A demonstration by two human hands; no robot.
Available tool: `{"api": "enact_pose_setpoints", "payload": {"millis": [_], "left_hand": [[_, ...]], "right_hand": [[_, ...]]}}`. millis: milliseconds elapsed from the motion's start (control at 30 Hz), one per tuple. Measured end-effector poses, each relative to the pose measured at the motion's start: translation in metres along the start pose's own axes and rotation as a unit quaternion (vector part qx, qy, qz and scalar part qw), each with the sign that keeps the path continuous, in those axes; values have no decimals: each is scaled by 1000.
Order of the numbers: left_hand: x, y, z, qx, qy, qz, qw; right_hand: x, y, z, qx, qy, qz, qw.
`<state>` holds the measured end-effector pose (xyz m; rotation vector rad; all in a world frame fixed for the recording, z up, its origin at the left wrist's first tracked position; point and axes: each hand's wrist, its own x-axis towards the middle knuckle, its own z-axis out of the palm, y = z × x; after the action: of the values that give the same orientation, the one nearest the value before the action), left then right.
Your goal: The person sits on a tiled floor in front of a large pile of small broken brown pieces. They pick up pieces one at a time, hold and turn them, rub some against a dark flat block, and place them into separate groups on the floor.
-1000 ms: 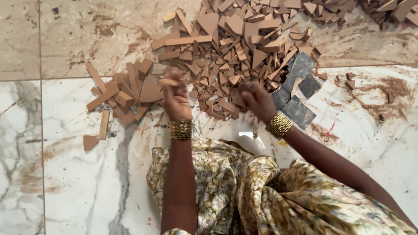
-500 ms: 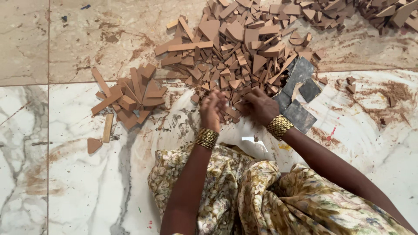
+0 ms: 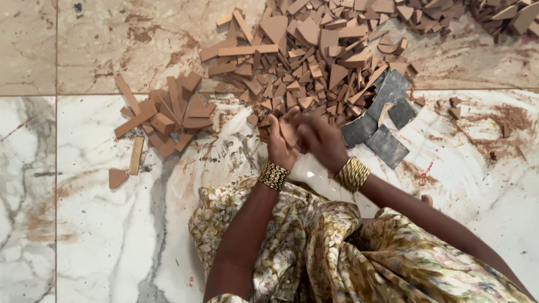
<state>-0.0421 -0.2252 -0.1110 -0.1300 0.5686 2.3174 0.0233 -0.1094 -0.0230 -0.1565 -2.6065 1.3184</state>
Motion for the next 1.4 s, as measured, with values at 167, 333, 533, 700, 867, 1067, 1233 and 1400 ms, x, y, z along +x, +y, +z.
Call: {"api": "enact_pose_setpoints", "payload": {"millis": [167,333,533,700,867,1067,1233,1400], "left_hand": [[1,-11,23,-36,-12,-7,999],[-5,-14,13,-73,-60,8,995],[-1,-17,6,26,14,56,998],[-2,-10,13,-39,18,-10,999],[1,-8,15,5,9,3,1000],[3,-5,20,-6,1,18,1000],[-10,-2,38,43,-73,-4,996],[-2,2,41,81,-74,33,993]], "right_hand": [[10,0,-2,-144,83,-25,986],[7,4,10,-170,-16,21,985],[1,6,17,-170,7,-10,985],[5,9,19,-236,-11,-24,972],[5,7,12,-174,2,-6,985],[-1,-2,14,-209,-24,-60,976],[31,11,-13,-168,65,0,984],[29,7,-30,270,26,206,940]]}}
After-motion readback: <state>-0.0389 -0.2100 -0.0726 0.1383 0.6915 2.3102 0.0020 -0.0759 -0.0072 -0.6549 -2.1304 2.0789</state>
